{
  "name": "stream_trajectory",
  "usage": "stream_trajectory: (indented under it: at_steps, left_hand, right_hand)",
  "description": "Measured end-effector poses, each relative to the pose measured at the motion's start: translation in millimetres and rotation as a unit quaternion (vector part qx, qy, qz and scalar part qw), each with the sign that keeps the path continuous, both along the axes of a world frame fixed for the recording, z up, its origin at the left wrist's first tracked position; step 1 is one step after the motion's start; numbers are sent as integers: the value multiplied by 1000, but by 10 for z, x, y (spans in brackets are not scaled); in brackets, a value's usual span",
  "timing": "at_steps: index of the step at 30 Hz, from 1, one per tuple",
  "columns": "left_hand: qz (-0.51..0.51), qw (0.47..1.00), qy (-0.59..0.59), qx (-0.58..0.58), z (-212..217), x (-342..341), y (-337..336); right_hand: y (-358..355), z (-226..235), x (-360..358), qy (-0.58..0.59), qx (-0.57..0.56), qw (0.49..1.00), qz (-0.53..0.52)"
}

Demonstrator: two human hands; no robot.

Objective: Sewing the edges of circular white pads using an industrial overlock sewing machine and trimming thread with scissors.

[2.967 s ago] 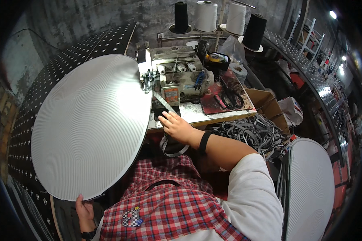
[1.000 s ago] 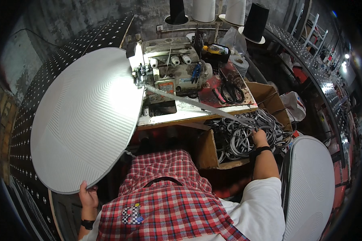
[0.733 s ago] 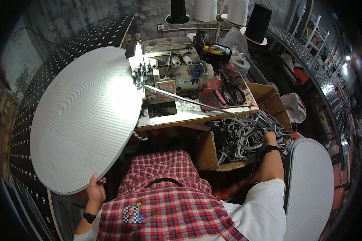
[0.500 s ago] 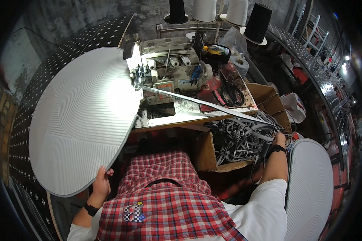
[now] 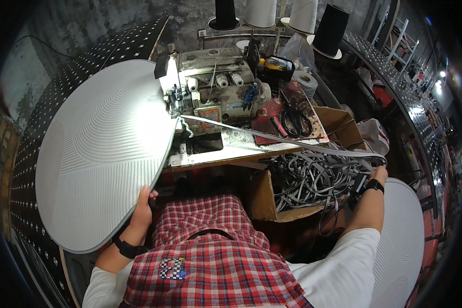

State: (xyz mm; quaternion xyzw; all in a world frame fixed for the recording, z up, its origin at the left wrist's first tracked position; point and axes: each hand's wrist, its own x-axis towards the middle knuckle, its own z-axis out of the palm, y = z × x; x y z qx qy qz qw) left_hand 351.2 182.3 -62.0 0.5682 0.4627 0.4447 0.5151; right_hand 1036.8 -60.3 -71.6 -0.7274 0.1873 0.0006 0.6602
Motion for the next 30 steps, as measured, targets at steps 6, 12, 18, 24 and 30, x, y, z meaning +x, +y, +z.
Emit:
stream_trajectory:
  at_steps: [6, 12, 18, 24, 30]
  left_hand:
    - [-14, 999, 8, 33, 20, 142, 269]
    - [5, 998, -20, 62, -64, 237, 484]
    - [25, 994, -5, 109, -29, 232, 765]
    - [118, 990, 25, 73, 451, 102, 915]
    - [17, 956, -254, -149, 901, -98, 906]
  right_hand:
    - [-667, 207, 773, -11, -123, 992, 15]
    - [-193, 491, 259, -226, -621, 732, 169]
    - [905, 714, -1463, -361, -437, 770, 293]
    - [1439, 644, -2906, -242, -249, 770, 535]
    - [1577, 424, -3460, -233, -191, 699, 649]
